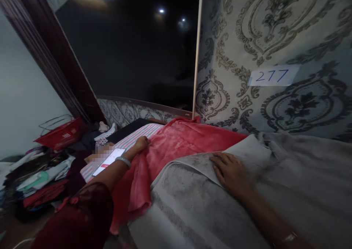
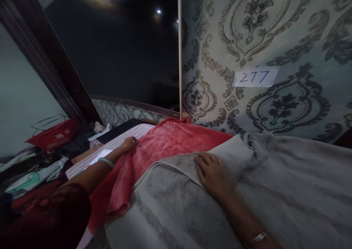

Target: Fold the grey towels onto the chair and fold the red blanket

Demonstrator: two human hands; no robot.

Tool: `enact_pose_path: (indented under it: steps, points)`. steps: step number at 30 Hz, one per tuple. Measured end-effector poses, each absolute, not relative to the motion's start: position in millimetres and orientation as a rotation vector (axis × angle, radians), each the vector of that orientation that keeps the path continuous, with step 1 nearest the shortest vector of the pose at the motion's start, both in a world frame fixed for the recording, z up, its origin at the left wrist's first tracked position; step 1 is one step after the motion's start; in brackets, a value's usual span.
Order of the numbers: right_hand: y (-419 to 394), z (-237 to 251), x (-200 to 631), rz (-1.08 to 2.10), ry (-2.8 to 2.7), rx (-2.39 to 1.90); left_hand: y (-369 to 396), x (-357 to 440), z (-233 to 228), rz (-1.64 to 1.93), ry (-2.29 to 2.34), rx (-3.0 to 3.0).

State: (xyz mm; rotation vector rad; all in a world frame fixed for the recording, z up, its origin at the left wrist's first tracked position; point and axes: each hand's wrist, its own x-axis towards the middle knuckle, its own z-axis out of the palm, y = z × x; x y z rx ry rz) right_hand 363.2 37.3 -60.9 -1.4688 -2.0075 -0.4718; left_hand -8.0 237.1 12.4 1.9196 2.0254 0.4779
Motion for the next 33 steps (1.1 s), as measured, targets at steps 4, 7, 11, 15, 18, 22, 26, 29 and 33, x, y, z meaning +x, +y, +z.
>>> enact_pose_path:
  steps: [4,7,11,15,18,22,26,29,33]
  points:
    - [36,-63,363,-0.487,-1.995,-1.482,196,-23,19,0.452,1.933,1.759]
    - [37,-64,364,-0.497,-2.014,-1.492,152,-40,14,0.441,1.82,1.653]
    - [39,-63,362,-0.456,-2.044,-1.55,104,-59,-6,0.489,1.629,1.583]
    - [22,-62,351,-0.458,-2.01,-1.56,97,-79,-12,0.562,1.812,1.708]
    - [-7,-66,343,-0.437,-1.998,-1.496,110,-101,1,0.619,1.946,1.762]
    - [-51,-83,345,-0.342,-2.046,-1.439,122,-123,11,0.583,2.047,1.873]
    - [-81,-104,357,-0.299,-2.039,-1.522,120,-128,4,0.499,2.062,1.947]
    - [-93,-114,363,-0.291,-2.032,-1.572,112,-131,-3,0.454,2.061,1.947]
    - [-96,-116,362,-0.325,-2.025,-1.581,92,-133,-12,0.425,2.061,1.915]
